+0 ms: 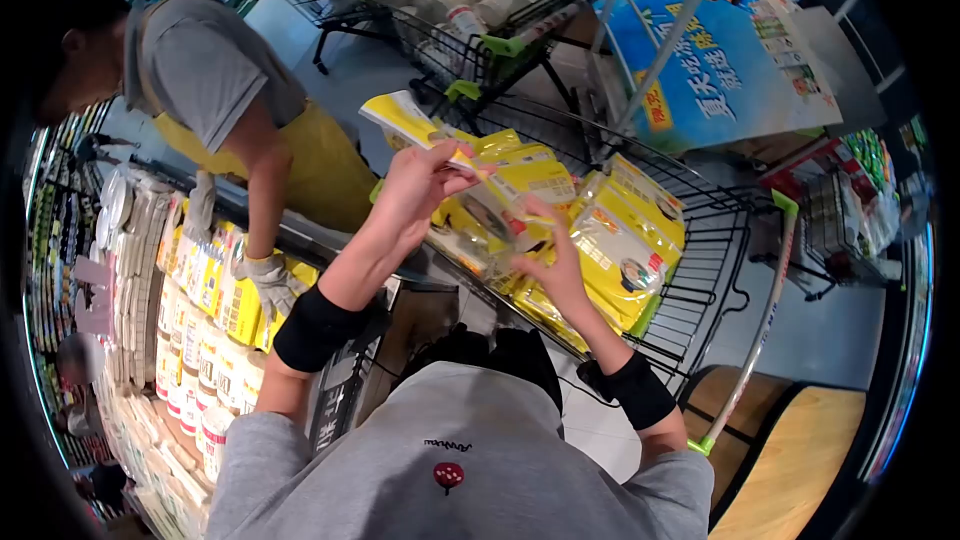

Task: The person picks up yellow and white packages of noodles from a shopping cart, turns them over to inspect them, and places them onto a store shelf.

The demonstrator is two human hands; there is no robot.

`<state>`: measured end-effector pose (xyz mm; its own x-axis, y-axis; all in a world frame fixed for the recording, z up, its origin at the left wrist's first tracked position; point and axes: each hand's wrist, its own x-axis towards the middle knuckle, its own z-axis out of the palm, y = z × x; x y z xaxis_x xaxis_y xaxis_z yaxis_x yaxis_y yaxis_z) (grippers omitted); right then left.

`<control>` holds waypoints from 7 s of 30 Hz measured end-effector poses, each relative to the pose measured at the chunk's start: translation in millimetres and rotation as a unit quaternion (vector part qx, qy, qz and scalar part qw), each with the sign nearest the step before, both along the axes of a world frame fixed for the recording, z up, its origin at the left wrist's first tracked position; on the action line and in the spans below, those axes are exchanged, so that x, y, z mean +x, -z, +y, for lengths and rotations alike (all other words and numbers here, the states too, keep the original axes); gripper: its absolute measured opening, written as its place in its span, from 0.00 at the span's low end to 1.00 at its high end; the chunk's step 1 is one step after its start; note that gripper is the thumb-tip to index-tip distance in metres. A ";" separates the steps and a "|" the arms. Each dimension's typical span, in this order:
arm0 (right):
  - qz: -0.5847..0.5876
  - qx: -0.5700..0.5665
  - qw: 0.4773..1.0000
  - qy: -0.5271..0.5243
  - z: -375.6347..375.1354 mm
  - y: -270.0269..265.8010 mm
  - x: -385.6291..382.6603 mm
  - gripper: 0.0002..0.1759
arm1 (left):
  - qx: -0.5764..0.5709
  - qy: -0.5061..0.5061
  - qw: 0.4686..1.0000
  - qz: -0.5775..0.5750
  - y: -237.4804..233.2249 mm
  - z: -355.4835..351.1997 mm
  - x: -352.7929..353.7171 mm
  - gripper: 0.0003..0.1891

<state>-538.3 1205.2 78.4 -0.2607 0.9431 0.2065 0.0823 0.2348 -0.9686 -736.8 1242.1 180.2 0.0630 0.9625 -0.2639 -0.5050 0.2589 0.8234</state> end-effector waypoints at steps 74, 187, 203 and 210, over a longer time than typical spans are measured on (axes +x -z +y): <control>-0.185 -0.151 0.970 -0.052 123.3 47.3 -31.2 0.17 | 0.134 -0.459 0.832 0.283 52.2 -105.7 -38.5 0.14; 0.157 0.230 0.909 -0.311 105.0 -189.8 156.2 0.05 | 0.024 0.224 0.870 -0.438 18.6 -62.4 136.3 0.31; 0.221 0.181 0.893 -0.348 125.9 -162.0 149.3 0.05 | 0.085 0.205 0.899 -0.379 12.6 -91.6 103.3 0.24; -0.152 0.321 0.909 -0.220 14.2 -234.4 81.4 0.14 | 0.030 0.149 0.951 -0.269 48.8 -69.4 97.0 0.26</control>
<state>-456.8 1219.4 312.8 -0.7203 0.4449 0.5323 0.0856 0.8184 -0.5682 -639.8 1172.8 131.4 0.4458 0.8931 -0.0606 -0.7690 0.4167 0.4847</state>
